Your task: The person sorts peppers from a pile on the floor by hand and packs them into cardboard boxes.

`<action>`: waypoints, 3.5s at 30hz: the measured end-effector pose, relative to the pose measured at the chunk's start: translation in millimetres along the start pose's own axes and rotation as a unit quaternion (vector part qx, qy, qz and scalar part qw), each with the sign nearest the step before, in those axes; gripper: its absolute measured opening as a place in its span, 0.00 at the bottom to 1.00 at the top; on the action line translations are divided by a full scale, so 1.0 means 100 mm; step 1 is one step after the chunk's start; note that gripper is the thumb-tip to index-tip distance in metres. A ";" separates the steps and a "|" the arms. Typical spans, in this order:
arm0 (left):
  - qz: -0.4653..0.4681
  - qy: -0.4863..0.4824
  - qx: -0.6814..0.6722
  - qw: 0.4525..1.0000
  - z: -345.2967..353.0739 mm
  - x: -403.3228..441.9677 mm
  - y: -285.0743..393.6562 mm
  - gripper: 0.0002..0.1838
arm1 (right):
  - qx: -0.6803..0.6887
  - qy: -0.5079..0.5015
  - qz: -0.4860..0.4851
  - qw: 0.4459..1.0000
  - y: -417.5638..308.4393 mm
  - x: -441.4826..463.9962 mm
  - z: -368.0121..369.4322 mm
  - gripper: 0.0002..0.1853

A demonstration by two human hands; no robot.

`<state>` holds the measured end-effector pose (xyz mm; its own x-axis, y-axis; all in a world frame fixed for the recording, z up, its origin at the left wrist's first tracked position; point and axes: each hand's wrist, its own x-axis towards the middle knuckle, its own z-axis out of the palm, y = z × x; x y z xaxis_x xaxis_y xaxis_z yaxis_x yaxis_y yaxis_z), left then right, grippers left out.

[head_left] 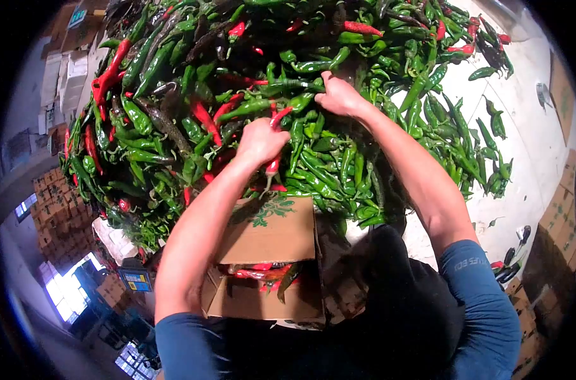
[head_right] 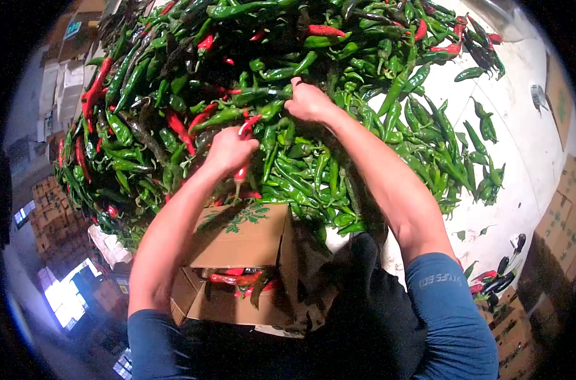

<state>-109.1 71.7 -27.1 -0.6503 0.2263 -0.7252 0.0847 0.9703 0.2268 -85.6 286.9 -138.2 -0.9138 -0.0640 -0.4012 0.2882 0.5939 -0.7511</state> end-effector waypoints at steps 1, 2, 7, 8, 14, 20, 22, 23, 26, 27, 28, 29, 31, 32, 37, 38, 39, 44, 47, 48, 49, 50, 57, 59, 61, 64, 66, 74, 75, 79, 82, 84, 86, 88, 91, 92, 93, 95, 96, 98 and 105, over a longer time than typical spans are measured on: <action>0.020 0.034 0.004 0.999 0.10 0.09 0.05 0.22 | 0.044 0.034 -0.034 0.998 0.05 -0.06 0.03 0.37; 0.039 0.066 0.008 0.997 0.21 0.16 0.07 0.23 | 0.088 0.065 -0.067 0.992 0.11 -0.16 0.08 0.37; 0.003 0.054 0.000 0.999 0.27 -0.04 0.16 0.22 | 0.307 -0.017 0.040 0.951 0.27 -0.95 -0.23 0.48; -0.006 0.027 0.000 1.000 0.26 -0.06 0.10 0.26 | 0.354 -0.051 0.099 0.929 0.23 -1.13 -0.38 0.49; -0.012 0.067 -0.023 0.997 0.32 0.08 -0.05 0.24 | 0.433 -0.016 0.120 0.893 0.52 -1.59 -0.51 0.17; 0.042 -0.211 -0.543 0.811 -0.39 -0.41 0.00 0.14 | 0.329 -0.009 0.058 0.943 0.36 -1.80 -0.63 0.14; 0.079 -0.228 -0.612 0.753 -0.41 -0.52 -0.08 0.18 | 0.390 -0.014 0.047 0.920 0.25 -1.83 -0.60 0.16; 0.098 -0.202 -0.648 0.728 -0.37 -0.57 -0.07 0.19 | 0.405 -0.030 0.057 0.912 0.20 -1.83 -0.63 0.17; 0.132 -0.181 -0.741 0.633 -0.31 -0.70 -0.08 0.19 | 0.430 -0.030 0.031 0.902 0.27 -1.78 -0.57 0.19; 0.144 -0.182 -0.762 0.605 -0.31 -0.75 -0.06 0.19 | 0.463 -0.018 0.029 0.886 0.22 -1.80 -0.60 0.19; 0.155 -0.183 -0.782 0.575 -0.33 -0.82 -0.03 0.19 | 0.495 -0.006 0.029 0.868 0.16 -1.83 -0.66 0.19; 0.155 -0.191 -0.800 0.547 -0.35 -0.87 -0.03 0.21 | 0.473 0.029 0.047 0.879 0.07 -1.86 -0.75 0.20; 0.157 -0.159 -0.808 0.545 -0.37 -0.94 -0.03 0.22 | 0.290 0.101 0.013 0.952 0.14 -1.79 -0.76 0.18; 0.159 -0.142 -0.811 0.544 -0.38 -0.97 -0.02 0.22 | 0.202 0.139 0.033 0.969 0.16 -1.79 -0.76 0.15; 0.110 -0.029 -0.736 0.667 -0.46 -1.28 0.11 0.24 | 0.400 0.117 0.017 0.909 -0.40 -1.92 -0.81 0.12; 0.075 -0.010 -0.727 0.682 -0.46 -1.33 0.15 0.21 | 0.468 0.102 0.007 0.878 -0.51 -1.93 -0.79 0.12; 0.072 -0.017 -0.726 0.684 -0.48 -1.39 0.11 0.20 | 0.496 0.041 0.001 0.867 -0.65 -1.94 -0.84 0.15; 0.033 0.123 -0.632 0.764 -0.68 -2.24 0.02 0.19 | 0.452 -0.084 -0.103 0.882 -1.64 -2.21 -0.68 0.33; 0.069 0.212 -0.593 0.773 -0.66 -2.97 -0.49 0.20 | 0.405 -0.103 -0.296 0.859 -2.05 -2.38 -0.16 0.41; 0.107 0.221 -0.516 0.821 -0.62 -3.14 -0.77 0.22 | 0.358 -0.149 -0.314 0.867 -2.16 -2.47 -0.05 0.45; 0.150 0.276 -0.461 0.830 -0.51 -3.26 -0.85 0.25 | 0.232 -0.258 -0.285 0.893 -2.31 -2.56 -0.18 0.45; 0.146 0.262 -0.421 0.856 -0.45 -3.38 -0.88 0.27 | 0.222 -0.232 -0.316 0.893 -2.34 -2.64 0.07 0.43; 0.147 0.048 0.082 0.985 0.26 -3.31 -1.13 0.30 | -0.059 0.004 -0.578 0.814 -1.87 -2.68 0.91 0.19; 0.209 0.039 0.183 0.960 0.31 -3.20 -1.12 0.33 | -0.030 -0.092 -0.475 0.875 -1.94 -2.25 0.09 0.13; 0.167 0.052 0.193 0.966 0.31 -3.16 -1.10 0.34 | -0.071 0.190 -0.432 0.879 -1.70 -1.68 -0.50 0.07; 0.129 0.044 0.218 0.966 0.16 -3.18 -0.91 0.35 | -0.227 0.333 -0.118 0.908 -1.15 -0.63 -1.14 0.12; 0.138 0.042 0.235 0.961 0.11 -3.21 -0.85 0.35 | -0.227 0.301 -0.005 0.926 -0.78 -0.19 -1.31 0.17; 0.158 0.041 0.152 0.975 0.08 -3.06 -0.92 0.20 | 0.039 0.191 0.031 0.980 -0.31 0.20 -1.43 0.18; 0.161 0.043 0.144 0.975 0.07 -3.05 -0.93 0.19 | 0.093 0.220 0.036 0.970 -0.34 -0.05 -1.41 0.16; 0.132 0.021 0.093 0.987 0.01 -3.05 -0.95 0.16 | 0.365 0.099 0.094 0.921 -0.16 -0.84 -1.23 0.11; 0.144 0.033 0.079 0.986 -0.13 -3.07 -0.79 0.13 | 0.486 0.122 0.110 0.858 0.05 -1.17 -1.04 0.12; 0.100 -0.001 0.035 0.994 -0.14 -3.10 -0.84 0.09 | 0.460 0.141 0.142 0.865 0.13 -1.36 -1.02 0.14; 0.040 -0.007 -0.046 0.998 -0.18 -3.13 -0.80 0.09 | 0.335 0.232 0.151 0.901 0.12 -1.48 -0.99 0.14; 0.048 -0.017 -0.215 0.975 -0.27 -3.15 -0.78 0.13 | 0.347 0.300 0.169 0.872 0.19 -1.50 -0.99 0.12; -0.026 -0.045 -0.480 0.876 -0.39 -3.23 -0.73 0.15 | 0.301 0.371 -0.007 0.878 -0.01 -1.59 -1.05 0.14; 0.004 -0.026 -0.499 0.866 -0.41 -3.22 -0.72 0.16 | 0.324 0.334 -0.017 0.885 -0.11 -1.56 -1.05 0.15; 0.036 -0.007 -0.516 0.856 -0.44 -3.21 -0.72 0.16 | 0.210 0.331 -0.076 0.917 -0.26 -1.48 -1.07 0.15; 0.060 0.027 -0.542 0.838 -0.48 -3.18 -0.71 0.17 | -0.006 0.336 -0.229 0.914 -0.57 -1.17 -1.12 0.15; 0.057 0.045 -0.536 0.841 -0.46 -3.16 -0.72 0.18 | -0.106 0.342 -0.319 0.878 -0.73 -0.95 -1.12 0.13; 0.052 0.081 -0.522 0.848 -0.41 -3.12 -0.72 0.20 | -0.240 0.350 -0.398 0.814 -0.88 -0.39 -1.00 0.07; 0.085 0.040 -0.495 0.864 -0.48 -3.16 -0.74 0.17 | -0.403 0.234 -0.332 0.820 -0.93 0.24 -0.96 0.07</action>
<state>53.8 -75.7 216.6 -0.7455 0.3129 -0.5884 -0.4775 0.3650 0.7992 -161.6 306.8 -27.9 -0.8566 -0.3859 0.3425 -0.4288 0.9016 -0.0566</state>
